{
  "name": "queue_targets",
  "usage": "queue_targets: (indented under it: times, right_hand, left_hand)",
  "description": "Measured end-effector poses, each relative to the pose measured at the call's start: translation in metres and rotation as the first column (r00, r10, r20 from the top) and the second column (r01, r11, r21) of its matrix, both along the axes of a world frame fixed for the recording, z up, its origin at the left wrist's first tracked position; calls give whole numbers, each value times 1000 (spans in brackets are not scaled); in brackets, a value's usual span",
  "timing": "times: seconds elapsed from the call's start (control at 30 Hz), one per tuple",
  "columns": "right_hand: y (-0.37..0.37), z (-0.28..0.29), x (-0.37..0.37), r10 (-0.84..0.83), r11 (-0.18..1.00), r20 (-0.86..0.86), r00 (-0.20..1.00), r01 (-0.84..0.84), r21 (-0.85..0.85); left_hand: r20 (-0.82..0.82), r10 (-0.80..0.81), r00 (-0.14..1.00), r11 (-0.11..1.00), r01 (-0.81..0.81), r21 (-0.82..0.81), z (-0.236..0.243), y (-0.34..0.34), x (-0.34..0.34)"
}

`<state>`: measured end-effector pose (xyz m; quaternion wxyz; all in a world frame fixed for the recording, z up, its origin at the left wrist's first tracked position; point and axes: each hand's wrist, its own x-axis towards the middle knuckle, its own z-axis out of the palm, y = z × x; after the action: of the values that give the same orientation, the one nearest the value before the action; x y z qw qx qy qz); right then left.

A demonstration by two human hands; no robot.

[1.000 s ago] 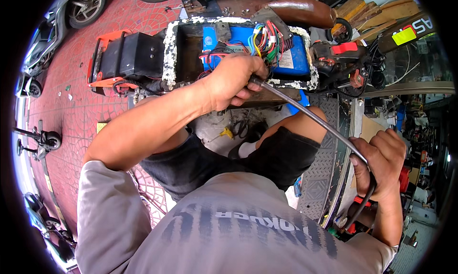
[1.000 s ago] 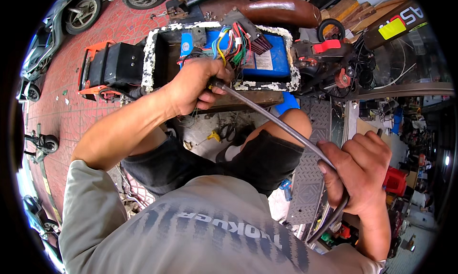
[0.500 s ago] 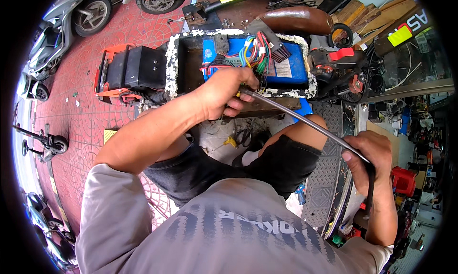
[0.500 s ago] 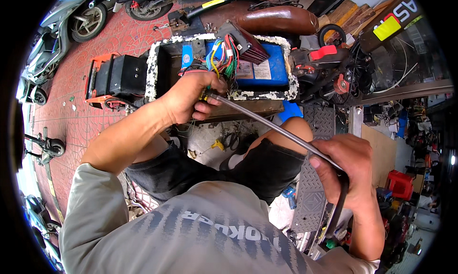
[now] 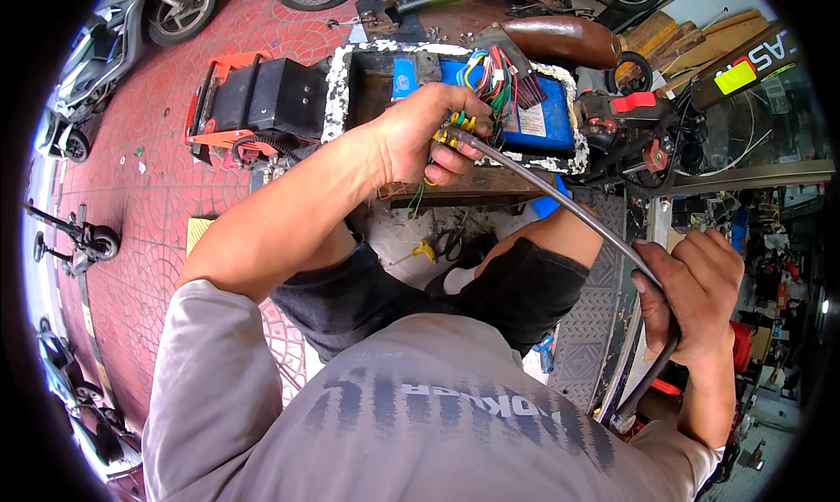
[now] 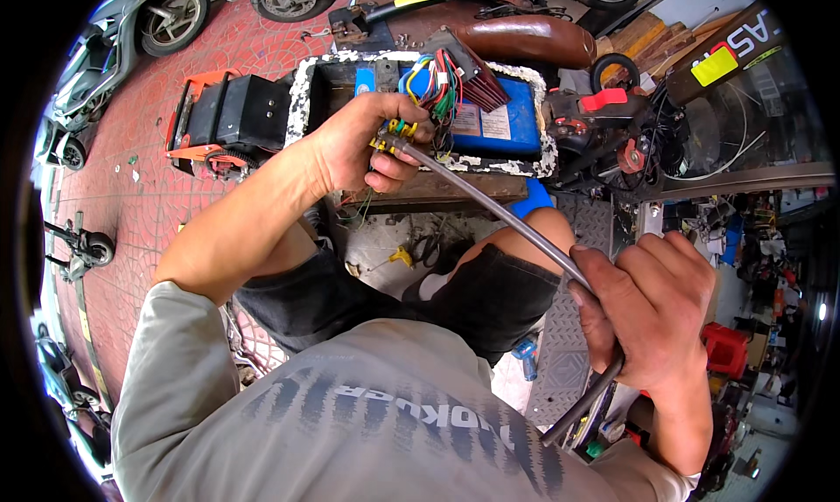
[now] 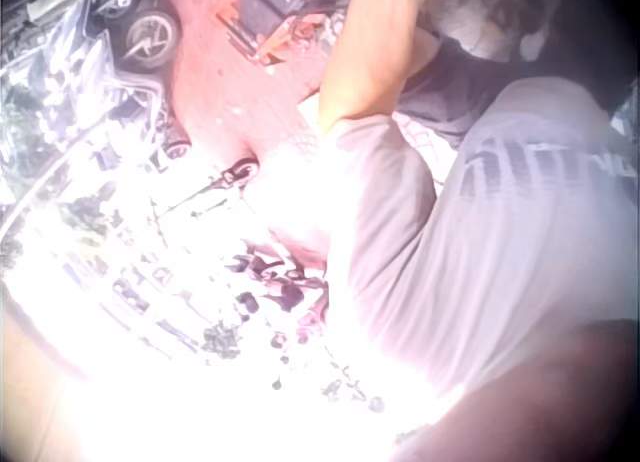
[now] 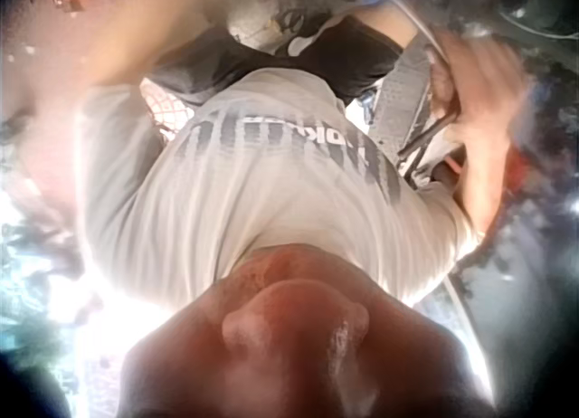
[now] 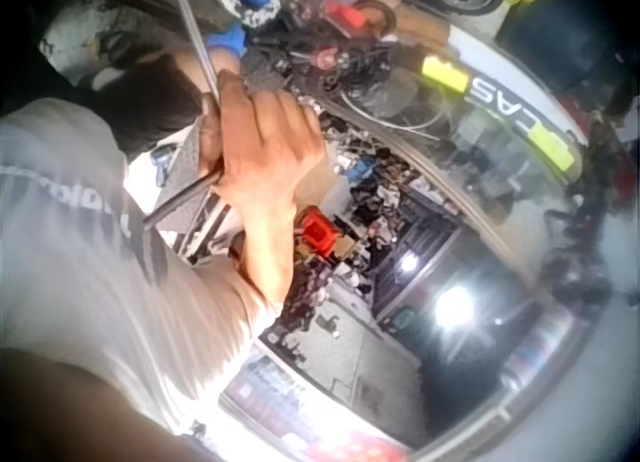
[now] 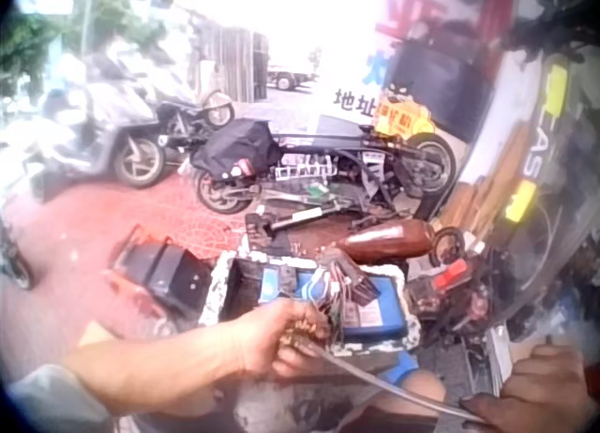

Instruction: The person works on the wiring and electrical components of a scooter's battery box, manipulating a yellow connector and individual wires with their hands and a long metal tool.

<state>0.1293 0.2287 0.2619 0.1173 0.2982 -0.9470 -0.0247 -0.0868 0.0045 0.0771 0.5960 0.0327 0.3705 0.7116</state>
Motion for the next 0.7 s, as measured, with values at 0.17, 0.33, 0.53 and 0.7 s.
queue_targets:
  times: [0.17, 0.33, 0.53, 0.7]
  right_hand:
    - [-4, 6, -1, 24, 996, -16, 1000, -22, 88]
    - [-8, 26, -3, 117, 937, -48, 992, -94, 337]
    - [-21, 43, -16, 253, 853, -109, 961, -168, 495]
    - [-16, 42, -26, 106, 960, 60, 993, -118, 252]
  left_hand:
    - [5, -1, 1000, 1000, 2, -27, 0, -1, 0]
    - [0, -49, 999, 999, 49, -21, -1, 1, -2]
    - [-25, -37, 999, 996, 35, -78, 1, 6, 0]
    - [-104, 70, 992, 987, -84, -134, 0, 3, 7]
